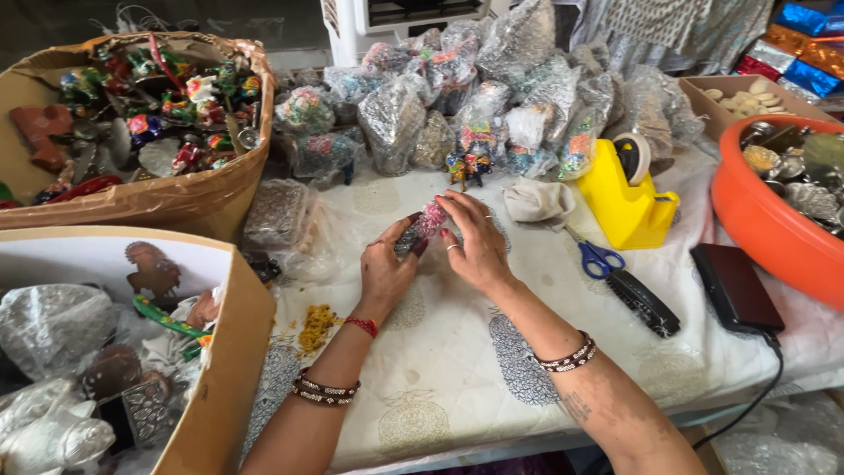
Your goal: The person wraps small animal figurines in bubble wrap, using tape and scissors to secure them, and places them into a cardboard box.
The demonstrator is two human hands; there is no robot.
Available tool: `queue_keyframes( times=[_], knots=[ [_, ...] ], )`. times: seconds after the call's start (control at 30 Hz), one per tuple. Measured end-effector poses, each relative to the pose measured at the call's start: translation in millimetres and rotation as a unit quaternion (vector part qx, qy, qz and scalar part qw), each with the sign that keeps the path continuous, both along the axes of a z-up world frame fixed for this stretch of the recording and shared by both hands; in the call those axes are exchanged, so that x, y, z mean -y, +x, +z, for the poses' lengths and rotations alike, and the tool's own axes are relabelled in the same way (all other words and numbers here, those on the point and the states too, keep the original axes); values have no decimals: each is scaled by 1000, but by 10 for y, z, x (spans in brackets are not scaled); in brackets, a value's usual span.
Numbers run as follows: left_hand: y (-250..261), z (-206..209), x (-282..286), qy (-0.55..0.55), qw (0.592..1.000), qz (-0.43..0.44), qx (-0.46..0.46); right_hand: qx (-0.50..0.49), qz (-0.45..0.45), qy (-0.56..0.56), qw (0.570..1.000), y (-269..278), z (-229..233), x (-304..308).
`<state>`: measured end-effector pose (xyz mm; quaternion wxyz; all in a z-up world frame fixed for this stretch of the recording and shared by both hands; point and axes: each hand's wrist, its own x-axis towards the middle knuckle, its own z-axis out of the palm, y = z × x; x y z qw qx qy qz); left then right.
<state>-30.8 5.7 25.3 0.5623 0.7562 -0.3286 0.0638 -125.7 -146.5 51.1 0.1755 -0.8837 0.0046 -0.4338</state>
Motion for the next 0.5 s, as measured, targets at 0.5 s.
queue_keyframes(
  times=[0.5],
  knots=[
    [-111, 182, -59, -2, 996, -36, 77, -76, 51, 97, 991, -31, 54, 195]
  ],
)
